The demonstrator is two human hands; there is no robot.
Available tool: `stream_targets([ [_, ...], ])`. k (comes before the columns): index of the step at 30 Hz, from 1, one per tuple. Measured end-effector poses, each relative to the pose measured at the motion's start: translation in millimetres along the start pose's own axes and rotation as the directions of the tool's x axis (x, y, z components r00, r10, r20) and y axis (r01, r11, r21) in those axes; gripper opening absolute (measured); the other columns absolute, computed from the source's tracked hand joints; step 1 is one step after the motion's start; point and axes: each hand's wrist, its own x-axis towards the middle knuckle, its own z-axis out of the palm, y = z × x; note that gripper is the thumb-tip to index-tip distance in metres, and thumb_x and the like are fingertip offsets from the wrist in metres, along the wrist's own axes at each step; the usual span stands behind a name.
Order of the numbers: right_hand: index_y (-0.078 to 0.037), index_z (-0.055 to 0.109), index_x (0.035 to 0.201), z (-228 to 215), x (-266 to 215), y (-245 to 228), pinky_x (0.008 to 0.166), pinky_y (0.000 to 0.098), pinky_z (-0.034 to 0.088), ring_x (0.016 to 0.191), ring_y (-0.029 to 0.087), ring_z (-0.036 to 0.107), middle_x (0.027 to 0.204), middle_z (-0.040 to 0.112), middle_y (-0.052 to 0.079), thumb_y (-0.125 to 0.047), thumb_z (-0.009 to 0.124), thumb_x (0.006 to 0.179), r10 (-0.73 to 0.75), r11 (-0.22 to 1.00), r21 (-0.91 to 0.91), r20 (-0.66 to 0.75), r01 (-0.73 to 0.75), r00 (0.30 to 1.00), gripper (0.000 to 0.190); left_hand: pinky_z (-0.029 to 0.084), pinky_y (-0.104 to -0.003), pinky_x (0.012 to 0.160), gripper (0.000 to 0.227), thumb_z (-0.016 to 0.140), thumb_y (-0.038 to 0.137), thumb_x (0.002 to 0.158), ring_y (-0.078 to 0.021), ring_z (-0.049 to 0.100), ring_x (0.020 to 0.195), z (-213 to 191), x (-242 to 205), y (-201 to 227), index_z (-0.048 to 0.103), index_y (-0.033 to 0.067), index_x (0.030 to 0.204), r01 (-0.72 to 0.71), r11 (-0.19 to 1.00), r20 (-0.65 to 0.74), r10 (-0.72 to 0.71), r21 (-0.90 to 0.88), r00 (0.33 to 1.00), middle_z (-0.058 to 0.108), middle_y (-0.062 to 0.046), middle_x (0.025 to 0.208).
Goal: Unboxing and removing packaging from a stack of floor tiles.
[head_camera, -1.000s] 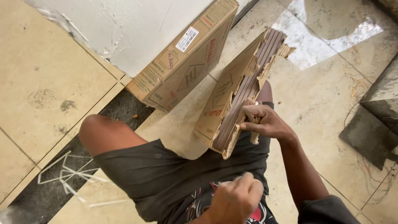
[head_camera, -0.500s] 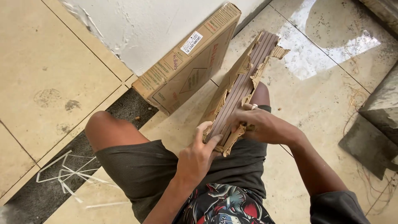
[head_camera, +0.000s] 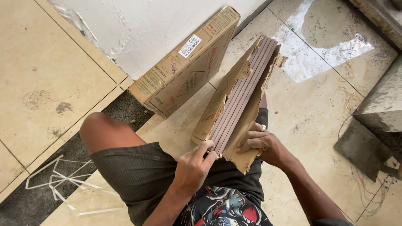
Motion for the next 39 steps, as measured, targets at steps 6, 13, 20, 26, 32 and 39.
stream_targets([
  [6,-0.012,0.08,0.085,-11,11,-16,0.091,0.0386,0.055,0.103,0.024,0.066,0.094,0.076,-0.003,-0.004,0.083,0.063,0.053,0.999,0.013,-0.024,-0.053,0.998,0.024,0.059,-0.036,0.064,0.013,0.077,0.019,0.081,-0.0244,0.073,0.086,0,12,0,0.072,0.0113,0.089,0.182,0.979,0.08,-0.175,-0.091,0.981,0.065,-0.005,0.121],
  [13,0.001,0.073,0.09,-26,15,-10,0.085,0.0456,0.062,0.103,0.026,0.074,0.114,0.074,0.011,0.007,0.05,0.09,0.436,0.627,0.77,-0.221,-0.118,0.872,0.024,0.059,-0.041,0.07,0.056,0.086,0.045,0.072,-0.0297,0.074,0.089,-13,75,-10,0.069,0.0079,0.11,0.415,0.903,0.164,-0.395,-0.111,0.904,0.063,-0.007,0.126],
  [20,-0.001,0.058,0.115,-16,66,50,0.078,0.0433,0.062,0.082,0.021,0.067,0.105,0.071,0.016,-0.038,0.042,0.107,0.839,0.545,0.514,-0.331,-0.663,0.433,0.042,0.057,-0.045,0.085,0.084,0.075,0.045,0.089,-0.034,0.072,0.099,15,125,-2,0.038,-0.002,0.148,0.39,0.895,0.463,-0.445,0.214,0.766,0.065,-0.022,0.126],
  [26,-0.006,0.046,0.136,11,72,80,0.076,0.0405,0.056,0.098,0.016,0.063,0.11,0.062,0.006,-0.072,0.058,0.09,0.674,0.71,0.444,-0.202,-0.546,0.711,0.081,0.06,-0.044,0.083,0.102,0.074,0.053,0.083,-0.0324,0.075,0.091,15,128,-18,0.027,-0.0008,0.155,0.414,0.87,0.515,-0.492,0.267,0.702,0.072,-0.02,0.108],
  [32,-0.007,0.056,0.112,8,60,82,0.055,0.0331,0.059,0.061,0.013,0.063,0.074,0.058,0.004,-0.075,0.042,0.088,0.745,0.543,0.53,0.055,-0.651,0.665,0.074,0.059,-0.046,0.074,0.09,0.071,0.055,0.082,-0.033,0.075,0.081,21,129,-23,0.04,-0.0008,0.145,0.363,0.872,0.432,-0.481,0.33,0.763,0.075,-0.02,0.091],
  [39,-0.01,0.052,0.071,31,58,104,0.047,0.0344,0.047,0.051,0.015,0.048,0.059,0.047,0.001,-0.068,0.043,0.101,0.741,0.569,0.535,-0.005,-0.625,0.671,0.066,0.062,-0.044,0.072,0.084,0.066,0.059,0.084,-0.0328,0.076,0.078,23,143,-23,0.044,0.0006,0.14,0.411,0.814,0.455,-0.573,0.411,0.681,0.075,-0.019,0.085],
])
